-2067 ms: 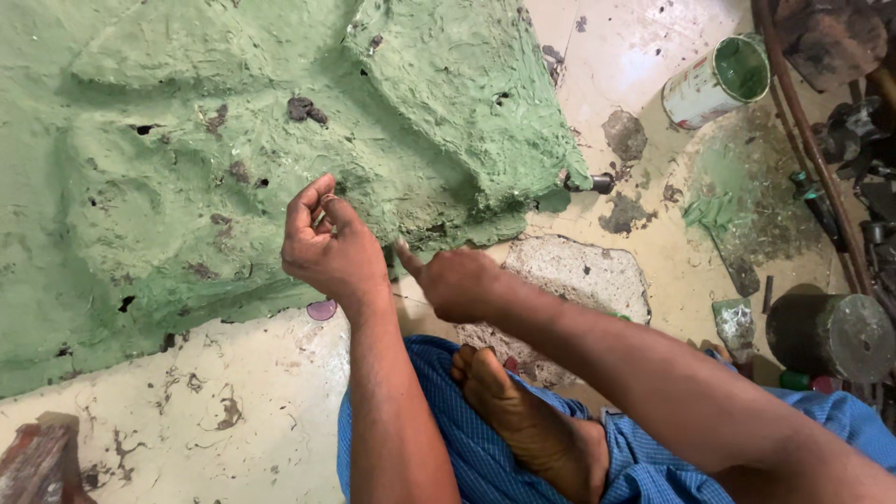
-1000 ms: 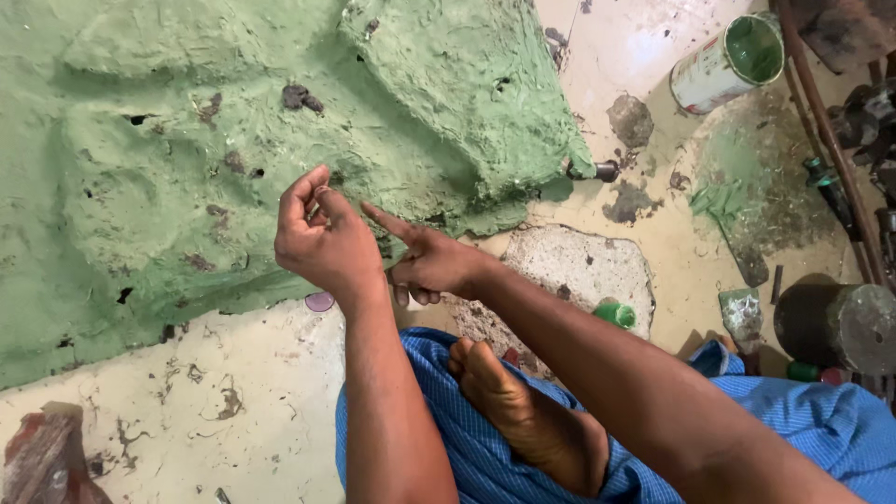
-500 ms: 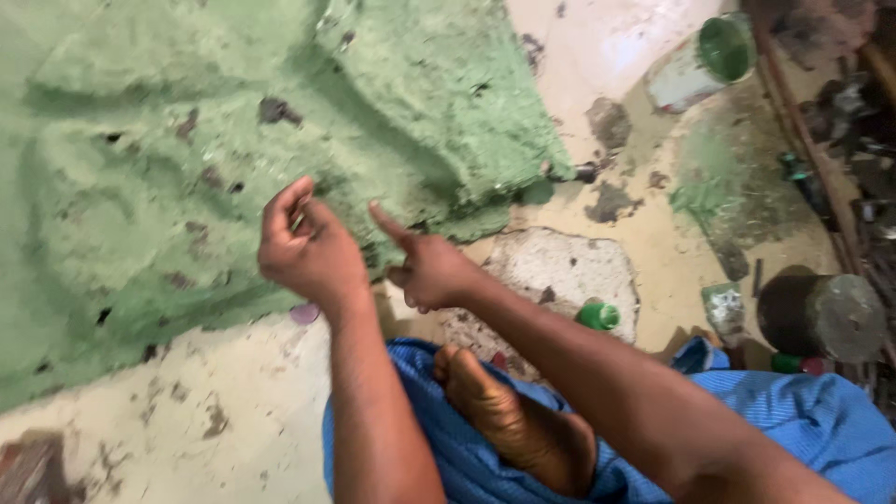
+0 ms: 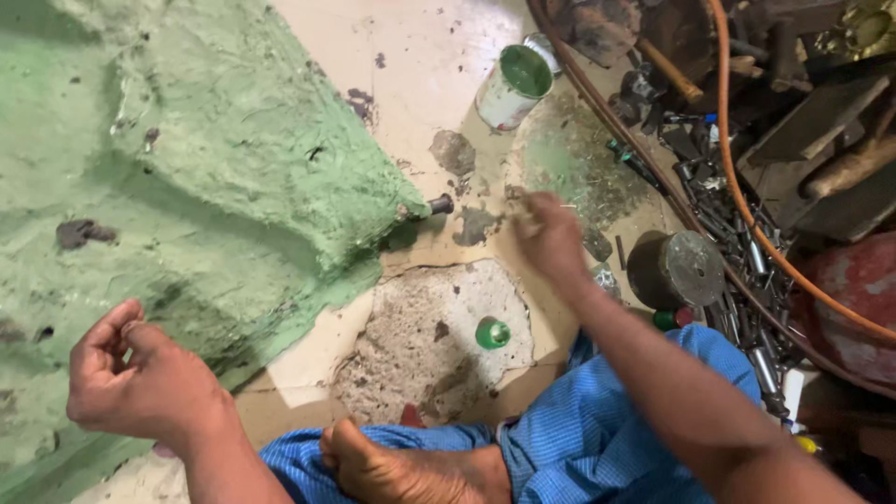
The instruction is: The person sits on the floor and applies a green plaster-like material to a large flat board using their hands. They repeatedly pick up material from a nearby pile and smooth it onto the board's surface.
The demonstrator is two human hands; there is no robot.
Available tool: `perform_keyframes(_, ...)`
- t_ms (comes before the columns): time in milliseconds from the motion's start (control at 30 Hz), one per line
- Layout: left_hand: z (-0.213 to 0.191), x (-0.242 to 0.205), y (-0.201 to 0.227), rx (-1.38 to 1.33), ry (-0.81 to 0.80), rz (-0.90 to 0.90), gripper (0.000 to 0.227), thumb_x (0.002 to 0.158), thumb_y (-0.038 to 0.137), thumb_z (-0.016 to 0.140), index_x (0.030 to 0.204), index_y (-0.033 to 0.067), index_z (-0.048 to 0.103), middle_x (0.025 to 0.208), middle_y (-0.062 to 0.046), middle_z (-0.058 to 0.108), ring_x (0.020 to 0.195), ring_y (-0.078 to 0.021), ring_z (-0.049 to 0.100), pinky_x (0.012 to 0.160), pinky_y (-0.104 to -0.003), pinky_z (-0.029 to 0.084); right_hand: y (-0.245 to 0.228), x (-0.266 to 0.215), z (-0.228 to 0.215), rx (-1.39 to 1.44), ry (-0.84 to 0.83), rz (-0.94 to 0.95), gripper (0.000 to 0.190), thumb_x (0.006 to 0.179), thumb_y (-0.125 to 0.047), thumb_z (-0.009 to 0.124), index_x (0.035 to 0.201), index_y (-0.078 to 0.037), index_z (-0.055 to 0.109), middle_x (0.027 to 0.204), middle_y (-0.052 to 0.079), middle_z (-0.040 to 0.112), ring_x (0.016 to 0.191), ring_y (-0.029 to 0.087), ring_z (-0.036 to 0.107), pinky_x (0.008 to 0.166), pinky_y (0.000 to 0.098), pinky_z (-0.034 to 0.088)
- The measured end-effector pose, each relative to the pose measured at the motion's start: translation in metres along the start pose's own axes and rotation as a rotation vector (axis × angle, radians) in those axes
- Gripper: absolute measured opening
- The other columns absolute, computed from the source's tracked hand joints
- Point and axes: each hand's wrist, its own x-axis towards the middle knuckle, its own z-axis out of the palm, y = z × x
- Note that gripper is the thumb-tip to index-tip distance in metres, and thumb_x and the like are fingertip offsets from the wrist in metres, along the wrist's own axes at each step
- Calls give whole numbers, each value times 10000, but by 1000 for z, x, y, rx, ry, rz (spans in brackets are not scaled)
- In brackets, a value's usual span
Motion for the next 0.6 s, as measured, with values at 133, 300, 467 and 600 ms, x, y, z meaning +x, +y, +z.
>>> perform_keyframes(133, 2, -1, 0, 1, -23, 36, 262, 911, -154, 531, 1066, -88, 731, 1021, -163, 752, 898, -206, 717, 733, -293, 541, 99, 37, -30, -293, -203, 345, 877, 842, -479, 772, 1545, -127, 382, 1594, 300, 204, 1402, 452, 399, 1186, 512, 337)
perform_keyframes(300, -1, -4, -25, 63, -72, 162, 286, 891, -192, 501, 1056, -125, 724, 1054, -179, 758, 946, -222, 734, 808, -309, 561, 165, 46, -3, -302, -224, 200, 1065, 834, -625, 768, 1604, -71, 284, 1590, 455, -44, 1503, 609, -48, 1229, 569, 142)
perform_keyframes(467, -1, -6, -40, 69, -102, 208, 321, 891, -216, 470, 1076, -138, 720, 1053, -180, 760, 960, -212, 739, 838, -303, 564, 184, 51, 5, -263, -254, 174, 1020, 810, -590, 734, 1620, -177, 273, 1616, 439, -75, 1492, 588, -77, 1245, 577, 94)
perform_keyframes(600, -3, -7, -44, 90, -86, 175, 360, 825, -216, 446, 1032, -137, 730, 998, -179, 762, 918, -211, 728, 789, -296, 556, 176, 56, 2, -318, -313, 111, 980, 861, -563, 711, 1645, -211, 239, 1590, 452, -74, 1497, 591, -155, 1250, 604, 9)
